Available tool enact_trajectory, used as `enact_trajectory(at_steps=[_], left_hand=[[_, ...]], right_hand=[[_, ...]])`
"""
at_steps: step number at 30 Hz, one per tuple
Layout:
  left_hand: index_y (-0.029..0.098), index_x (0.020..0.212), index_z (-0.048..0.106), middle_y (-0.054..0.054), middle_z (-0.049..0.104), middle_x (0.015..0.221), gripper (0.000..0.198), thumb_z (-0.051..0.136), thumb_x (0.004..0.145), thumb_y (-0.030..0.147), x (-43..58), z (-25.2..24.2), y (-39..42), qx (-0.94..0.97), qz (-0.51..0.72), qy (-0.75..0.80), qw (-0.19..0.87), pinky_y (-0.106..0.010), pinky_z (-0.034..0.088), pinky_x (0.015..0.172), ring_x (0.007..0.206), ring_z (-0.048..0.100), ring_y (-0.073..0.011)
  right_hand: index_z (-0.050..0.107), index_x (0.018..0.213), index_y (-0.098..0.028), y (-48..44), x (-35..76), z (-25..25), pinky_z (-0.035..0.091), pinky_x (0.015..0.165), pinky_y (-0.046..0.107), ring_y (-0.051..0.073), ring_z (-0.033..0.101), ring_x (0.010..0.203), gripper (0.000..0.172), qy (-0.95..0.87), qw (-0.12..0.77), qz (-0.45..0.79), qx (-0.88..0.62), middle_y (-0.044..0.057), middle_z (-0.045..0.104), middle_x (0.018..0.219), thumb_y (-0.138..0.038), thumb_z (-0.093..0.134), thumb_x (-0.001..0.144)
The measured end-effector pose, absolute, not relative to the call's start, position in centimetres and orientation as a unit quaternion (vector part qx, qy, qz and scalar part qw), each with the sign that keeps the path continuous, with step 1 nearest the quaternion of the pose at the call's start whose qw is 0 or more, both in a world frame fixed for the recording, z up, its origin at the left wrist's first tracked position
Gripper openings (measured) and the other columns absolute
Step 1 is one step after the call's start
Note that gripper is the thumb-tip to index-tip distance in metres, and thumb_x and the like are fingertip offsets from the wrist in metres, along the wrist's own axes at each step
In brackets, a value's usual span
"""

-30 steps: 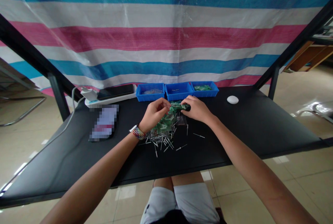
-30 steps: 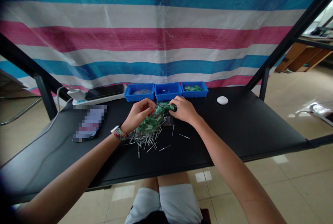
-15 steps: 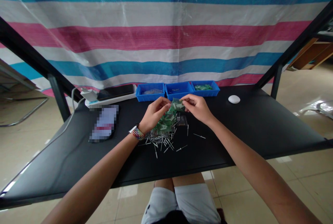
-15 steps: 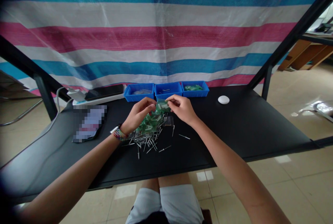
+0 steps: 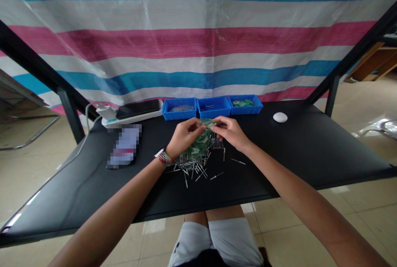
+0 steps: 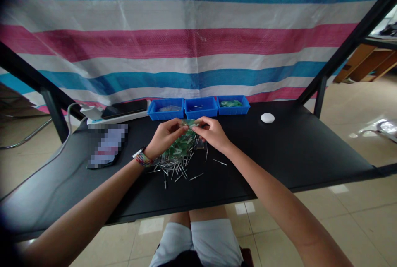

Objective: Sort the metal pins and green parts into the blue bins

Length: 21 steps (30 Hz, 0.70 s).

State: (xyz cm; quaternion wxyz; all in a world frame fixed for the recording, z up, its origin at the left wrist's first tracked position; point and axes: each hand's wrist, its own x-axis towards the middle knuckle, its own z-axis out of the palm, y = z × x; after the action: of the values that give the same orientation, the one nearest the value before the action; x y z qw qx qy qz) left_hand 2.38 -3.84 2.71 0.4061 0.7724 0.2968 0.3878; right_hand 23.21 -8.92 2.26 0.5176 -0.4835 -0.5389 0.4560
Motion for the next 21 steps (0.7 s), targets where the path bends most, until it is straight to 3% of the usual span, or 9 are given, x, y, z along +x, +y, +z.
enact_trajectory(at_steps=[7,11,13,16,21], left_hand=[[0.018,0.078,0.064,0.0,0.059,0.068,0.03,0.075,0.093,0.041,2.4,3.09,-3.89,0.75,0.403,0.303,0.428,-0.025,0.04,0.058,0.061,0.052,-0.0122],[0.018,0.085,0.068,0.001,0.059,0.07,0.024,0.077,0.091,0.04,2.48,3.33,-3.95,0.739,0.421,0.298,0.434,-0.024,0.041,0.057,0.063,0.053,-0.0119],[0.018,0.094,0.072,-0.001,0.064,0.076,0.023,0.078,0.091,0.04,2.52,3.39,-3.96,0.735,0.429,0.302,0.43,-0.024,0.045,0.059,0.067,0.057,-0.0128],[0.018,0.099,0.071,-0.004,0.069,0.085,0.026,0.079,0.089,0.041,2.56,3.36,-3.86,0.717,0.44,0.32,0.437,-0.023,0.05,0.06,0.071,0.061,-0.0136],[0.017,0.094,0.064,-0.003,0.069,0.081,0.027,0.076,0.088,0.04,2.51,3.34,-3.63,0.636,0.426,0.317,0.559,-0.024,0.055,0.06,0.069,0.066,-0.0142]], right_hand=[[0.075,0.086,-0.022,-8.95,23.28,2.33,0.037,0.043,0.024,0.011,0.049,0.052,0.027,-0.557,0.526,0.439,-0.469,-0.002,0.06,0.07,-0.045,0.086,0.078],[0.081,0.093,-0.021,-8.92,23.29,2.44,0.034,0.042,0.025,0.009,0.045,0.044,0.026,-0.55,0.543,0.433,-0.464,-0.005,0.056,0.059,-0.044,0.083,0.081],[0.083,0.101,-0.022,-8.95,23.3,2.53,0.038,0.042,0.025,0.011,0.053,0.044,0.03,-0.538,0.544,0.45,-0.46,-0.002,0.066,0.065,-0.045,0.08,0.083],[0.083,0.11,-0.023,-9.05,23.24,2.77,0.049,0.049,0.027,0.018,0.071,0.062,0.033,-0.528,0.565,0.443,-0.453,0.006,0.078,0.088,-0.043,0.079,0.084],[0.082,0.118,-0.025,-9.3,23.1,3.08,0.062,0.063,0.034,0.021,0.076,0.077,0.036,-0.536,0.591,0.42,-0.433,0.007,0.08,0.109,-0.036,0.077,0.083]])
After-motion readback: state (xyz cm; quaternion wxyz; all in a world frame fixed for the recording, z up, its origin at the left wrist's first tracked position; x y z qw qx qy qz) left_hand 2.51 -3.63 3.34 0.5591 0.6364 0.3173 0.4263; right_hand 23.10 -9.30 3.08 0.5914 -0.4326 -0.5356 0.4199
